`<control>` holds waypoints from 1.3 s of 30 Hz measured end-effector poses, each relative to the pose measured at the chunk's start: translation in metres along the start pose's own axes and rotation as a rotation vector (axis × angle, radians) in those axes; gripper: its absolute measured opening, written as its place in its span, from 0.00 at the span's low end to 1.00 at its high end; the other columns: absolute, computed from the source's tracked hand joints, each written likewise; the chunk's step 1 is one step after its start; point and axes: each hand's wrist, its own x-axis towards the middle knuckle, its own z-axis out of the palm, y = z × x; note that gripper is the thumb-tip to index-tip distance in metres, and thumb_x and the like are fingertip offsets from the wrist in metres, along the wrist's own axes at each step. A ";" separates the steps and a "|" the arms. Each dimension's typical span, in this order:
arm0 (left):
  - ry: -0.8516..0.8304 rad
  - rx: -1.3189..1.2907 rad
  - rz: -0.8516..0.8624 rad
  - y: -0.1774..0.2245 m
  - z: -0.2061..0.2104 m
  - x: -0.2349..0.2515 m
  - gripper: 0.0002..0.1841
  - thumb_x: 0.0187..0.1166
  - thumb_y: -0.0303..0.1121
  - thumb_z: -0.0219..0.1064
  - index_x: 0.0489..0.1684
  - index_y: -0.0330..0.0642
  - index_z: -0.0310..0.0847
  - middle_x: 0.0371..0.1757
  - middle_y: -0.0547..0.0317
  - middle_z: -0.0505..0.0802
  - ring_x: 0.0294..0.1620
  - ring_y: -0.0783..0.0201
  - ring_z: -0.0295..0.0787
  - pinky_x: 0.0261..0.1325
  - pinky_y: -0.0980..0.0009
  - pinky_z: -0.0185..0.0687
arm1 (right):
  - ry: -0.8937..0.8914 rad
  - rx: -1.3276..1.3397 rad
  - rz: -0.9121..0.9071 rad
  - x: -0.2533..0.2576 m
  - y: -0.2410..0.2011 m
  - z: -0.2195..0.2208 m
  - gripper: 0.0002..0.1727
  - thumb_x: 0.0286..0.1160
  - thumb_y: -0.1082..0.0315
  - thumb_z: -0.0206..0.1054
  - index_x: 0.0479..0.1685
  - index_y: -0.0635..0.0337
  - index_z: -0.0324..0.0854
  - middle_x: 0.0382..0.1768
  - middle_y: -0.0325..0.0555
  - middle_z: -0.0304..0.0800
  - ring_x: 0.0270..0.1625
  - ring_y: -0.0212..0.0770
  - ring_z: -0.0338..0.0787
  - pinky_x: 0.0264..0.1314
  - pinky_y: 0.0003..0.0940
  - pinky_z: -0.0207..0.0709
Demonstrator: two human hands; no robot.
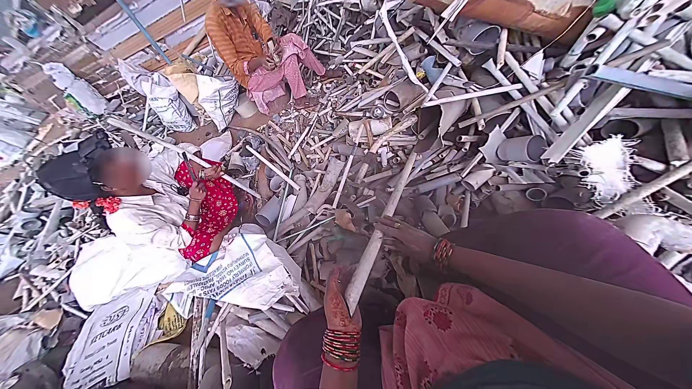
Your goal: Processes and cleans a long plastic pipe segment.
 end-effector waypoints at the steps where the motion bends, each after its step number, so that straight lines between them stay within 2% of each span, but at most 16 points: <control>1: -0.007 0.015 -0.016 -0.003 0.001 0.000 0.18 0.95 0.32 0.39 0.57 0.30 0.74 0.43 0.57 0.90 0.42 0.70 0.91 0.47 0.75 0.87 | -0.001 -0.002 0.006 0.000 -0.001 -0.001 0.30 0.92 0.67 0.51 0.92 0.60 0.60 0.93 0.56 0.55 0.96 0.57 0.51 0.97 0.49 0.41; 4: -0.008 0.027 -0.084 -0.008 0.002 0.001 0.17 0.94 0.33 0.41 0.57 0.32 0.75 0.44 0.54 0.89 0.41 0.67 0.89 0.43 0.72 0.86 | -0.033 -0.028 0.028 -0.002 -0.006 -0.006 0.30 0.93 0.66 0.49 0.93 0.60 0.58 0.94 0.57 0.52 0.97 0.57 0.48 0.98 0.47 0.38; 7: -0.016 -0.008 -0.152 -0.008 0.003 0.001 0.16 0.94 0.33 0.42 0.58 0.33 0.74 0.46 0.50 0.90 0.44 0.62 0.91 0.47 0.66 0.89 | -0.017 -0.033 0.014 0.000 0.005 0.001 0.29 0.92 0.66 0.52 0.92 0.60 0.60 0.94 0.56 0.54 0.96 0.59 0.49 0.97 0.50 0.41; 12: 0.006 0.003 -0.178 -0.005 0.007 -0.001 0.16 0.94 0.33 0.43 0.61 0.31 0.74 0.49 0.46 0.89 0.45 0.59 0.91 0.48 0.65 0.89 | -0.018 -0.033 0.002 0.001 0.009 0.003 0.30 0.92 0.66 0.53 0.91 0.61 0.60 0.93 0.57 0.55 0.96 0.61 0.49 0.96 0.52 0.42; 14: 0.004 -0.008 -0.190 -0.003 0.008 -0.003 0.16 0.93 0.31 0.43 0.64 0.30 0.71 0.51 0.44 0.88 0.45 0.57 0.91 0.47 0.64 0.89 | -0.047 -0.045 0.031 0.001 0.005 0.000 0.30 0.92 0.67 0.52 0.93 0.60 0.58 0.94 0.57 0.52 0.97 0.59 0.48 0.97 0.51 0.39; 21: -0.019 -0.018 -0.226 -0.001 0.007 -0.004 0.15 0.93 0.29 0.44 0.63 0.29 0.73 0.51 0.43 0.89 0.46 0.57 0.92 0.47 0.66 0.90 | -0.056 -0.050 0.046 0.000 0.000 -0.003 0.31 0.92 0.67 0.50 0.94 0.58 0.57 0.95 0.56 0.51 0.97 0.57 0.48 0.98 0.51 0.36; 25: -0.118 0.045 -0.363 0.007 0.008 -0.008 0.19 0.95 0.35 0.39 0.66 0.32 0.70 0.46 0.40 0.93 0.40 0.50 0.96 0.38 0.63 0.93 | -0.049 -0.047 0.043 -0.001 -0.002 -0.003 0.30 0.92 0.68 0.49 0.93 0.60 0.57 0.94 0.58 0.51 0.97 0.58 0.49 0.98 0.50 0.36; 28: -0.209 0.075 -0.474 0.013 0.007 -0.010 0.20 0.95 0.37 0.37 0.60 0.34 0.73 0.43 0.41 0.95 0.35 0.55 0.97 0.25 0.71 0.88 | -0.060 -0.050 0.053 -0.002 -0.004 -0.006 0.30 0.92 0.69 0.50 0.93 0.60 0.57 0.94 0.59 0.51 0.97 0.58 0.47 0.98 0.49 0.36; 29: -0.230 0.072 -0.501 0.013 0.007 -0.009 0.22 0.95 0.38 0.37 0.57 0.34 0.76 0.42 0.43 0.96 0.29 0.59 0.96 0.19 0.75 0.84 | -0.063 -0.054 0.059 -0.002 -0.004 -0.006 0.30 0.92 0.68 0.50 0.93 0.60 0.57 0.94 0.58 0.51 0.97 0.58 0.46 0.98 0.50 0.37; 31: -0.278 0.061 -0.536 0.010 0.001 -0.005 0.24 0.94 0.38 0.36 0.50 0.34 0.80 0.33 0.51 0.94 0.16 0.70 0.87 0.13 0.81 0.77 | -0.062 -0.039 0.052 -0.002 0.004 -0.003 0.30 0.93 0.66 0.52 0.94 0.58 0.57 0.95 0.56 0.51 0.97 0.59 0.44 0.96 0.55 0.39; 33: -0.337 0.059 -0.554 0.006 -0.005 0.001 0.23 0.94 0.37 0.36 0.50 0.35 0.79 0.31 0.55 0.92 0.11 0.76 0.78 0.12 0.84 0.71 | -0.058 -0.039 0.041 -0.002 0.008 -0.001 0.31 0.93 0.66 0.52 0.94 0.58 0.57 0.95 0.55 0.51 0.97 0.59 0.45 0.96 0.57 0.39; 35: -0.321 0.110 -0.549 0.004 -0.004 0.001 0.23 0.94 0.37 0.37 0.48 0.35 0.80 0.29 0.57 0.90 0.09 0.78 0.72 0.11 0.85 0.66 | -0.063 -0.052 0.039 0.000 0.009 0.001 0.31 0.93 0.66 0.53 0.93 0.59 0.57 0.95 0.55 0.51 0.97 0.60 0.45 0.96 0.56 0.39; 39: -0.273 0.191 -0.524 0.004 -0.003 0.001 0.21 0.95 0.38 0.39 0.51 0.35 0.78 0.33 0.54 0.92 0.09 0.78 0.69 0.10 0.85 0.63 | -0.077 -0.077 0.043 0.000 0.009 0.002 0.31 0.93 0.65 0.52 0.94 0.60 0.56 0.95 0.56 0.51 0.97 0.59 0.45 0.97 0.52 0.39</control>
